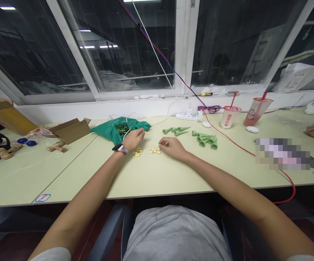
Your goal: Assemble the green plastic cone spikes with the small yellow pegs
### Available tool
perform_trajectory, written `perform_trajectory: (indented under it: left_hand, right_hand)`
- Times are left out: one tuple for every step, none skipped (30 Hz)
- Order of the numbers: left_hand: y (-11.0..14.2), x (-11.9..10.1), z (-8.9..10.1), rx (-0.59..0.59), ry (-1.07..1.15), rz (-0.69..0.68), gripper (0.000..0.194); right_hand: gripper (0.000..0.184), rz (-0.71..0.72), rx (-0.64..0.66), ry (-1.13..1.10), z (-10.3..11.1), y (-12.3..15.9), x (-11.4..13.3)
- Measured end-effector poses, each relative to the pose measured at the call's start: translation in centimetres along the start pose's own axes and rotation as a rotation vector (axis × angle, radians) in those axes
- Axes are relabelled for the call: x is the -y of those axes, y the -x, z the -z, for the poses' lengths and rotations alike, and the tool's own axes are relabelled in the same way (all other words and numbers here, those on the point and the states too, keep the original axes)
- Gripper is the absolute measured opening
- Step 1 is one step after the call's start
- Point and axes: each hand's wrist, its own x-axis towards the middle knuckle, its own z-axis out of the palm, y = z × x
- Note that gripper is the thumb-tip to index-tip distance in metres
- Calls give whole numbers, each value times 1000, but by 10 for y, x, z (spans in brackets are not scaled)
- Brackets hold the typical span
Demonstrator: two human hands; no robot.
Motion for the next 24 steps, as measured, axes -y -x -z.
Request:
perform_trajectory:
  left_hand:
    - [5, 5, 4, 14, -90, -7, 28]
    - [9, 8, 7, 36, -158, -10, 28]
    - [13, 12, 10, 65, -202, -8, 27]
    - [16, 14, 12, 99, -228, -2, 27]
    - [18, 16, 14, 136, -242, 6, 27]
    - [21, 17, 15, 168, -253, 15, 27]
    - [22, 18, 16, 196, -270, 24, 26]
    - [23, 17, 17, 222, -297, 32, 26]
    - [24, 17, 18, 245, -334, 42, 27]
    - [25, 16, 19, 268, -378, 52, 28]
    - [26, 14, 20, 291, -425, 61, 29]
    - [26, 13, 21, 309, -471, 70, 29]
    - [26, 11, 22, 320, -512, 77, 29]
    - [27, 10, 22, 322, -546, 82, 29]
    - [27, 9, 23, 315, -573, 83, 28]
    - [28, 9, 23, 301, -592, 81, 28]
    - [28, 9, 23, 282, -599, 77, 27]
    - [28, 9, 23, 260, -594, 70, 25]
    - [29, 10, 23, 239, -580, 63, 24]
    - [29, 11, 22, 218, -557, 54, 23]
    - [29, 12, 21, 205, -528, 42, 24]
    - [29, 12, 20, 204, -495, 26, 26]
    - [29, 12, 19, 212, -467, 8, 28]
    - [29, 12, 18, 226, -445, -11, 29]
  right_hand:
    - [6, -4, 9, 42, -2, -1, 0]
    - [7, -3, 15, 85, -4, -2, 0]
    - [8, 6, 21, 122, -5, -3, 0]
    - [9, 19, 30, 151, -6, -3, 0]
    - [10, 33, 40, 171, -6, -3, 0]
    - [11, 44, 50, 185, -6, -2, 0]
    - [11, 53, 61, 193, -6, -2, 0]
    - [12, 59, 70, 198, -6, -1, 0]
    - [13, 63, 77, 202, -5, 0, 1]
    - [13, 66, 83, 205, -5, 0, 1]
    - [14, 68, 87, 207, -5, 1, 1]
    - [15, 70, 89, 206, -4, 1, 1]
    - [15, 71, 91, 203, -4, 1, 0]
    - [16, 73, 90, 199, -4, 1, 0]
    - [17, 74, 89, 192, -3, 2, 0]
    - [17, 74, 88, 185, -3, 2, -1]
    - [18, 73, 86, 178, -3, 2, -1]
    - [18, 71, 85, 172, -2, 2, -1]
    - [19, 69, 83, 167, -2, 2, -2]
    - [19, 67, 80, 164, -2, 3, -2]
    - [19, 66, 77, 163, -2, 3, -1]
    - [19, 67, 76, 163, -2, 3, -1]
    - [19, 68, 75, 163, -2, 3, -1]
    - [19, 67, 72, 163, -2, 2, -1]
